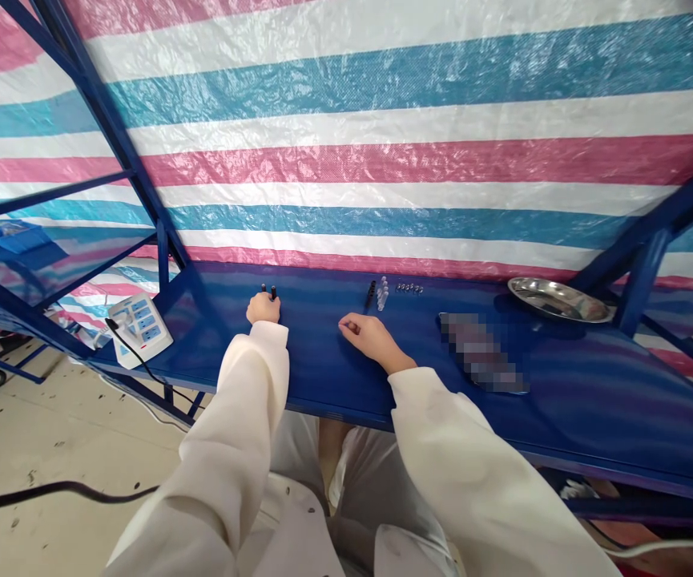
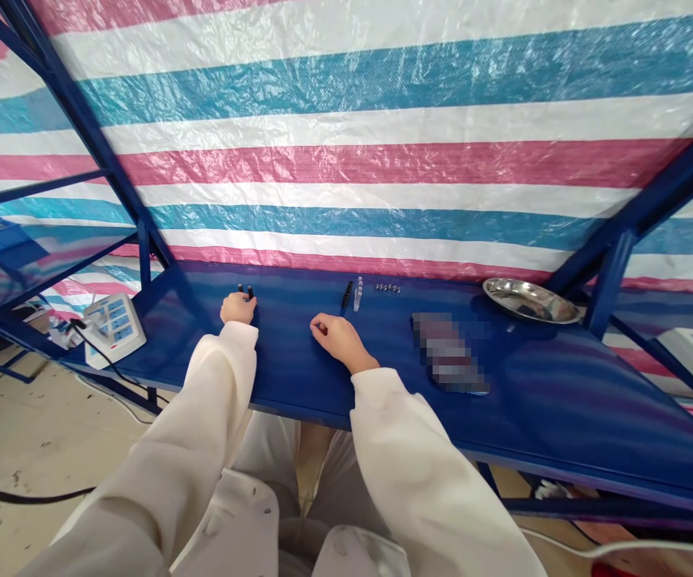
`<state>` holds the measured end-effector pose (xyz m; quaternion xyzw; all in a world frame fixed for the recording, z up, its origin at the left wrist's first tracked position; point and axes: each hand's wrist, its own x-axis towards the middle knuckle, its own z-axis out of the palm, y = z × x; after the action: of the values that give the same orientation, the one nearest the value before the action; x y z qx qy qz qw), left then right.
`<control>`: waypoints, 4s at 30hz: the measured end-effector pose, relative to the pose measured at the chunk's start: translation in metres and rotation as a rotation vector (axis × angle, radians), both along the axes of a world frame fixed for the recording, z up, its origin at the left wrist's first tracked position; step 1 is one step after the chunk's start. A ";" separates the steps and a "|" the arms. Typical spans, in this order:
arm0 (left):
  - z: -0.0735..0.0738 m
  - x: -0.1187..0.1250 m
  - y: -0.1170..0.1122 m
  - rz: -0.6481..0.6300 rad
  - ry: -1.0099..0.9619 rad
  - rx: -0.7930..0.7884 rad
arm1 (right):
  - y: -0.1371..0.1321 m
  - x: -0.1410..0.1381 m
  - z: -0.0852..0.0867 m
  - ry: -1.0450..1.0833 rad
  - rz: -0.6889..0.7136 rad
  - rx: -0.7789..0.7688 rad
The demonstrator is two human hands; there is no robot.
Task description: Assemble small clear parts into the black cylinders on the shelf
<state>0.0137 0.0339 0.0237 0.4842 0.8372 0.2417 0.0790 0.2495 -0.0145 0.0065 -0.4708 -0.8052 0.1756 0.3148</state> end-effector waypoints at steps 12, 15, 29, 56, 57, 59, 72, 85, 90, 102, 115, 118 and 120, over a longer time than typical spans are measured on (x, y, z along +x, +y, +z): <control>0.001 0.000 -0.001 0.024 -0.021 0.006 | 0.003 0.002 -0.004 0.009 -0.002 0.004; -0.001 -0.001 0.001 0.027 -0.020 0.015 | 0.004 0.002 -0.005 0.002 -0.014 0.011; 0.013 0.007 -0.010 0.012 0.024 -0.051 | 0.004 0.014 0.000 -0.182 -0.326 -0.001; 0.000 0.140 -0.002 -0.994 0.556 0.208 | 0.012 0.020 -0.010 -0.352 -0.539 -0.197; 0.001 0.140 -0.001 -0.983 0.548 0.221 | 0.012 0.020 -0.009 -0.359 -0.539 -0.208; 0.003 0.137 -0.001 -0.957 0.498 0.237 | 0.014 0.020 -0.009 -0.369 -0.537 -0.216; -0.017 0.080 -0.009 -0.705 -0.259 0.534 | 0.019 0.021 -0.013 -0.378 -0.541 -0.210; -0.017 0.081 -0.013 -0.653 -0.609 0.536 | 0.013 0.022 -0.016 -0.337 -0.522 -0.131; -0.017 0.081 -0.011 -0.628 -0.711 0.541 | 0.009 0.018 -0.011 -0.263 -0.435 -0.015; -0.018 0.080 -0.008 -0.625 -0.768 0.507 | 0.008 0.011 0.002 0.328 -0.311 0.102; -0.021 0.077 -0.004 -0.611 -0.895 0.493 | 0.018 0.014 -0.004 0.711 -0.268 0.011; -0.021 0.076 -0.003 -0.608 -1.007 0.448 | 0.021 0.015 -0.005 0.823 -0.228 -0.016; -0.020 0.075 -0.003 -0.606 -1.068 0.409 | 0.021 0.015 -0.004 0.863 -0.208 -0.032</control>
<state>0.0888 0.0308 0.0040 0.5176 0.4458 0.5710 0.4553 0.2648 0.0069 0.0021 -0.4378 -0.5454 0.3357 0.6310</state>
